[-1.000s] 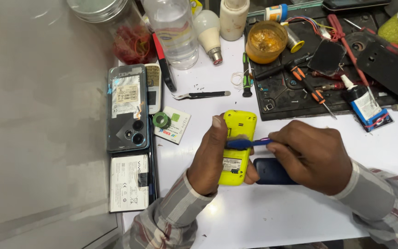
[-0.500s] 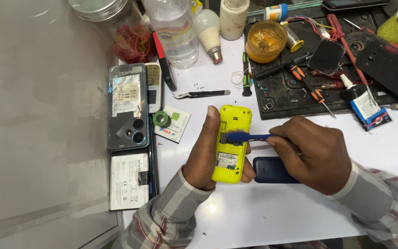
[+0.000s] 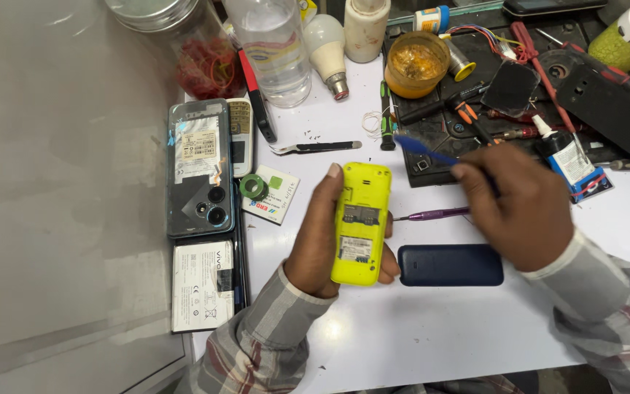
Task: The person uses a screwdriver to remove screws from a yellow mobile phone, then uses a brush to clean the interior. They reassemble the phone with its back cover. Next, they disassemble a black mobile phone by removing the back cover and battery, then use a screwdriver to separate the front panel from the chassis.
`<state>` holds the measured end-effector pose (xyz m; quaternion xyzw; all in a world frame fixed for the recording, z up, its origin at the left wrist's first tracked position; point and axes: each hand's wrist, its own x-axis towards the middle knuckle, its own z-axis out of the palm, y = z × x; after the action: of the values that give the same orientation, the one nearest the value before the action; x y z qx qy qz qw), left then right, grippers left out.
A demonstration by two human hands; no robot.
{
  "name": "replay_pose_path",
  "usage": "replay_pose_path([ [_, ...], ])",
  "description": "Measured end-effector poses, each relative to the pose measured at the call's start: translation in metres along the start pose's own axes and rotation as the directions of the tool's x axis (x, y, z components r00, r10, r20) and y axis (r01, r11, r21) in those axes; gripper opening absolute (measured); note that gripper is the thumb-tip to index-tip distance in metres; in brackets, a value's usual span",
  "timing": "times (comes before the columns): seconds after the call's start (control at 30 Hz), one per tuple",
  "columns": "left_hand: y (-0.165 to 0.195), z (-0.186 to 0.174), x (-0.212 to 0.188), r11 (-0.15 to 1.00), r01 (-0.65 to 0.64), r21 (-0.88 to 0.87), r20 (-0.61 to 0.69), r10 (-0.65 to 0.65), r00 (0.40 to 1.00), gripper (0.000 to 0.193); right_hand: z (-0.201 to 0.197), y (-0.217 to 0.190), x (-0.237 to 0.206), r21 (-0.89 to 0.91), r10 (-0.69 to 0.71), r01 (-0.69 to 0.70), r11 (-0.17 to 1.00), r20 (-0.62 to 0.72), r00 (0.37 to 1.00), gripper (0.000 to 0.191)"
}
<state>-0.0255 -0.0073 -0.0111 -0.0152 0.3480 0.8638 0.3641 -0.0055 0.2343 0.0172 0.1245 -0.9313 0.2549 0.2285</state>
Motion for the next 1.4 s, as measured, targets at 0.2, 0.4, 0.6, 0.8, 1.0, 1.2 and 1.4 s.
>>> replay_pose_path([
  [0.2,-0.002,-0.013,0.007,0.996,-0.089,-0.026,-0.091,0.087,0.992,0.063,-0.019,0.015,0.011,-0.409,-0.049,0.030,0.912,-0.036,0.998,0.012],
  [0.4,-0.003,-0.016,0.011,0.972,-0.235,0.007,-0.156,0.233,0.960,0.059,-0.032,0.019,0.017,-0.274,-0.072,0.089,0.958,0.073,0.995,0.018],
  [0.6,0.003,-0.007,0.005,0.924,-0.363,0.121,-0.204,0.381,0.902,0.051,-0.027,0.005,-0.005,0.182,-0.245,0.167,0.969,0.616,0.748,0.057],
  [0.8,0.008,-0.004,0.003,0.900,-0.348,0.263,-0.203,0.405,0.892,0.051,-0.023,0.000,-0.027,0.009,-0.084,0.110,0.994,0.710,0.699,0.054],
  [1.0,0.006,-0.004,0.004,0.909,-0.378,0.172,-0.164,0.405,0.899,0.052,-0.019,-0.004,-0.027,-0.083,0.013,0.053,0.995,0.648,0.762,0.049],
  [1.2,0.005,0.000,0.001,0.922,-0.336,0.195,-0.126,0.363,0.923,0.054,-0.026,-0.006,-0.022,-0.038,-0.078,0.122,0.992,0.575,0.814,0.052],
  [1.4,0.004,0.002,-0.004,0.896,-0.388,0.216,-0.003,0.398,0.917,0.050,-0.026,-0.006,-0.007,-0.167,0.167,-0.068,0.984,0.711,0.683,0.057],
])
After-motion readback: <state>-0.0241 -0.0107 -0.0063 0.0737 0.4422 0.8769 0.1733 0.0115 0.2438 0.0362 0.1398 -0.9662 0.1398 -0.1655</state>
